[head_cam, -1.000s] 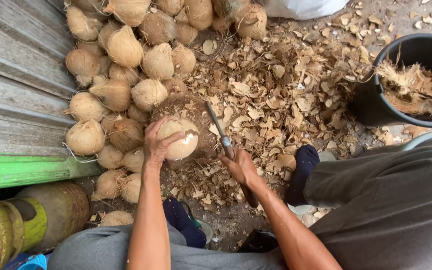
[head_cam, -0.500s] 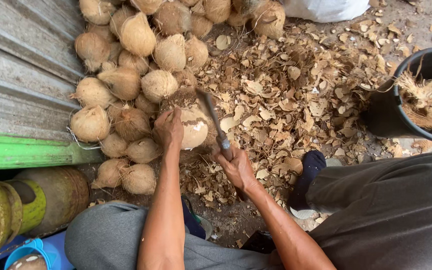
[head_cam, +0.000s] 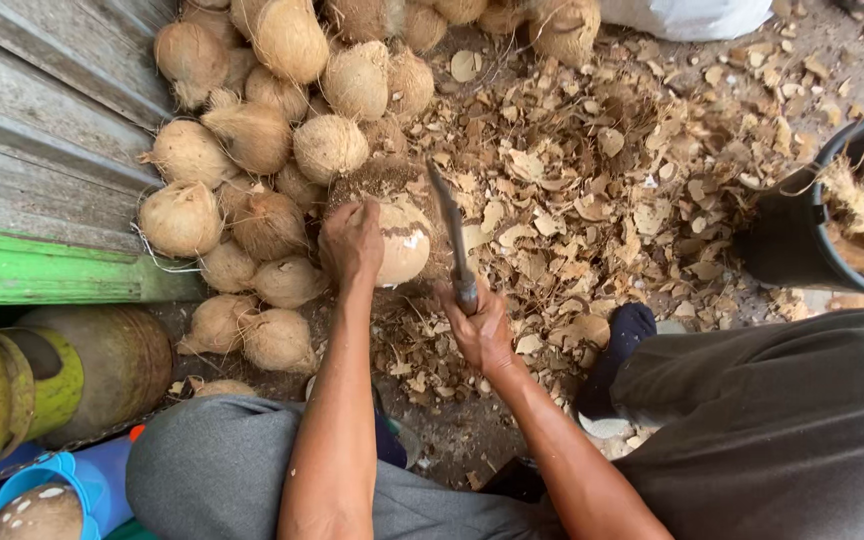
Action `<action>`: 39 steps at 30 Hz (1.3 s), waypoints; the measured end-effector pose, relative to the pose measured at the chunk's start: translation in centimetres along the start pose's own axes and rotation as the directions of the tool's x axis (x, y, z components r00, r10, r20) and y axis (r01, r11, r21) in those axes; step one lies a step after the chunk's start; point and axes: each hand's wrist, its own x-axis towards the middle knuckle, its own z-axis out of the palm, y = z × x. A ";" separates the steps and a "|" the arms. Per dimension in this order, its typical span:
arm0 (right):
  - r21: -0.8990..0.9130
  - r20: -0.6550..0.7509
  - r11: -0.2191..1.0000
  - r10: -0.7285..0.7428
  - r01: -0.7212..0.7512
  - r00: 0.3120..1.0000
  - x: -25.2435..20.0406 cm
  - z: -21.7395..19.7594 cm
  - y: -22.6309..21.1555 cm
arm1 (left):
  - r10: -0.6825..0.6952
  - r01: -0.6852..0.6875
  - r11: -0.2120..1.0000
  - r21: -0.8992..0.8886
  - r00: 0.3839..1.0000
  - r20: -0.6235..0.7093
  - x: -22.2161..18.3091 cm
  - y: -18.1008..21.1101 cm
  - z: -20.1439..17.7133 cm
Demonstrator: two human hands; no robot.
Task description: The person sits on the ground and uses a curved blade to peel the husk off a coconut. They rotate the coconut in their left hand while striking and scraping away the husk with the tool in their right hand. Shredded husk accumulates on the ground around them.
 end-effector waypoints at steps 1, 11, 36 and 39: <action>-0.055 0.046 0.989 0.138 -0.136 0.989 0.3 -0.1 -0.3 | -0.003 0.003 1.000 0.021 1.000 -0.001 0.2 0.3 0.1; 0.040 -0.021 0.997 -0.065 0.066 0.998 0.4 0.0 0.5 | 0.128 -0.128 0.990 0.063 0.992 -0.005 -0.4 -0.8 0.1; 0.118 0.033 0.982 0.144 -0.146 0.989 -0.7 -0.7 0.3 | 0.095 -0.102 0.983 0.152 0.994 0.055 0.4 -2.5 0.0; 0.147 0.098 0.956 0.240 -0.253 0.966 1.0 -0.3 0.8 | 0.076 -0.076 0.997 0.027 0.997 -0.009 1.8 -2.9 0.7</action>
